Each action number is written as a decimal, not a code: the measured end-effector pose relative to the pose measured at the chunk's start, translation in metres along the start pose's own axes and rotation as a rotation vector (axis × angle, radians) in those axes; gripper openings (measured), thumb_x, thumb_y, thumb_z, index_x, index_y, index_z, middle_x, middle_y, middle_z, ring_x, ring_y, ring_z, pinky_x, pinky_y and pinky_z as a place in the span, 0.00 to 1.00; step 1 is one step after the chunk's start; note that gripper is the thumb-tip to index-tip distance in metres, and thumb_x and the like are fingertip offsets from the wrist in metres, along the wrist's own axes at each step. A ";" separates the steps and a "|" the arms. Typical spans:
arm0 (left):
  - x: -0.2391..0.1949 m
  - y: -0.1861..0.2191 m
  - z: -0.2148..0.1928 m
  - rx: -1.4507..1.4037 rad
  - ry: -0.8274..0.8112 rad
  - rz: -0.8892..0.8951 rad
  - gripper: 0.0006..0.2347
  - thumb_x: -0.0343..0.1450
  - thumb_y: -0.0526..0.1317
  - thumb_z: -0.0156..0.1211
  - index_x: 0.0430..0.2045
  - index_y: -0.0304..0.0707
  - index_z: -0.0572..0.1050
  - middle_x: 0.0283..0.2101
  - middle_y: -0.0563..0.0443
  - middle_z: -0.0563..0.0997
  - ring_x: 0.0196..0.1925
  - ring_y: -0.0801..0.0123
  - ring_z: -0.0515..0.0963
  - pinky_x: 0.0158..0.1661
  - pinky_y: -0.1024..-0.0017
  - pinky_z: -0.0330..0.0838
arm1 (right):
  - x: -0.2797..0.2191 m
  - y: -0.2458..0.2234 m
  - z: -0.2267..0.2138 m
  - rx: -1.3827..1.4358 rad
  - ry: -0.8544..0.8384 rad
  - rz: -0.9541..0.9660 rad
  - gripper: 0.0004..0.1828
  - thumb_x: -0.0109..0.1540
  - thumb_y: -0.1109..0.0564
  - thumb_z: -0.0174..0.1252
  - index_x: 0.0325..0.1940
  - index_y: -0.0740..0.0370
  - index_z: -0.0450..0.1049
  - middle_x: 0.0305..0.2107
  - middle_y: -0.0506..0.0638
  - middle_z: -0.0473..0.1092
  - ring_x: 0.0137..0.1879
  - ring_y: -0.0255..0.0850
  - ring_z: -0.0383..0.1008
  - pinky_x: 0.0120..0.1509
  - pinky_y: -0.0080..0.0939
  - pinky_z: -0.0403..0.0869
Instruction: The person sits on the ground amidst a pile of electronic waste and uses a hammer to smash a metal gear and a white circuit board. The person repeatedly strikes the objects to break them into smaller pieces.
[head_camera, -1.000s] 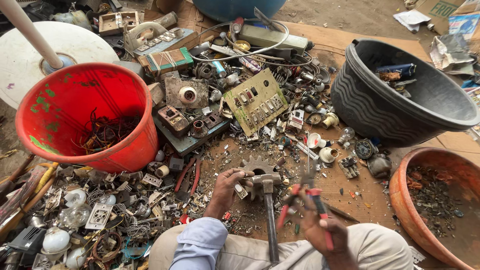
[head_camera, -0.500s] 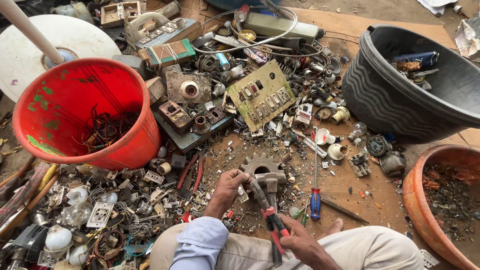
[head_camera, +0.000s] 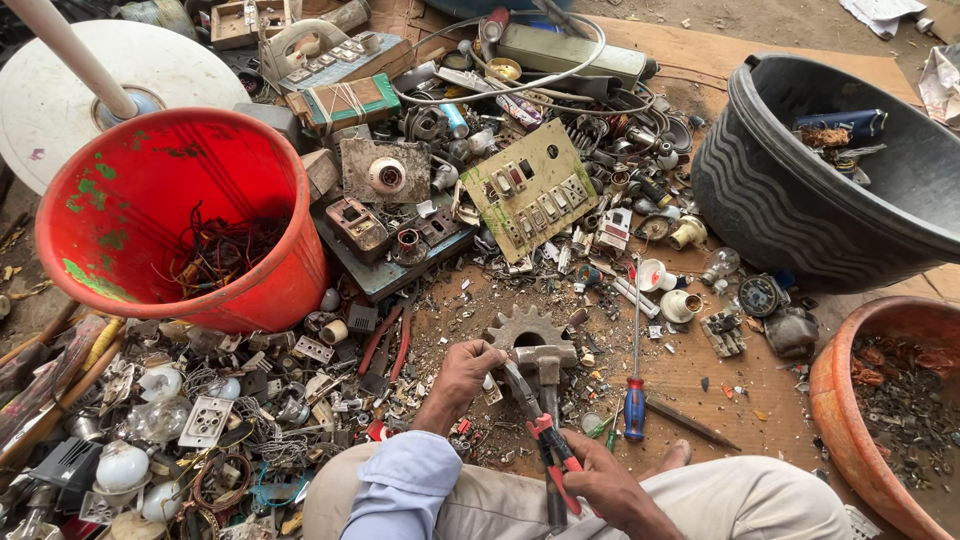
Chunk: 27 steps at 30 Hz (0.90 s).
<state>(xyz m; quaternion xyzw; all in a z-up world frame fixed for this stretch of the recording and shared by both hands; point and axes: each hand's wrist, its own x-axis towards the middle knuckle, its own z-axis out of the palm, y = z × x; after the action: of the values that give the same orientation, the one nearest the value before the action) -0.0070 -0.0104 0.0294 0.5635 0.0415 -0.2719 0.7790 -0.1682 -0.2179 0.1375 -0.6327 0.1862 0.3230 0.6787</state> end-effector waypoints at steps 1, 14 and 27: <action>0.001 -0.001 0.000 -0.009 0.001 -0.001 0.06 0.70 0.38 0.66 0.25 0.34 0.81 0.25 0.52 0.82 0.25 0.77 0.73 0.30 0.76 0.64 | 0.000 -0.001 0.000 -0.018 0.001 -0.005 0.38 0.50 0.66 0.53 0.67 0.60 0.71 0.25 0.42 0.63 0.30 0.32 0.59 0.35 0.30 0.57; -0.027 0.043 0.015 -0.046 -0.088 0.018 0.08 0.73 0.40 0.63 0.29 0.34 0.84 0.27 0.51 0.85 0.25 0.76 0.77 0.29 0.78 0.69 | 0.003 0.006 0.002 0.307 -0.023 0.007 0.31 0.47 0.68 0.49 0.55 0.64 0.72 0.30 0.46 0.70 0.36 0.35 0.71 0.40 0.34 0.71; -0.021 0.020 0.024 0.099 0.091 0.052 0.17 0.75 0.50 0.56 0.18 0.40 0.72 0.20 0.52 0.77 0.18 0.74 0.75 0.21 0.72 0.72 | -0.002 -0.003 0.019 -0.856 0.320 -0.332 0.25 0.53 0.64 0.53 0.56 0.66 0.68 0.48 0.56 0.64 0.54 0.51 0.71 0.59 0.50 0.72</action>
<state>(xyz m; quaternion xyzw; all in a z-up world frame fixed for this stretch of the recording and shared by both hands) -0.0215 -0.0192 0.0629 0.6141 0.0485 -0.2275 0.7542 -0.1702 -0.2001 0.1437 -0.9180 0.0351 0.1564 0.3628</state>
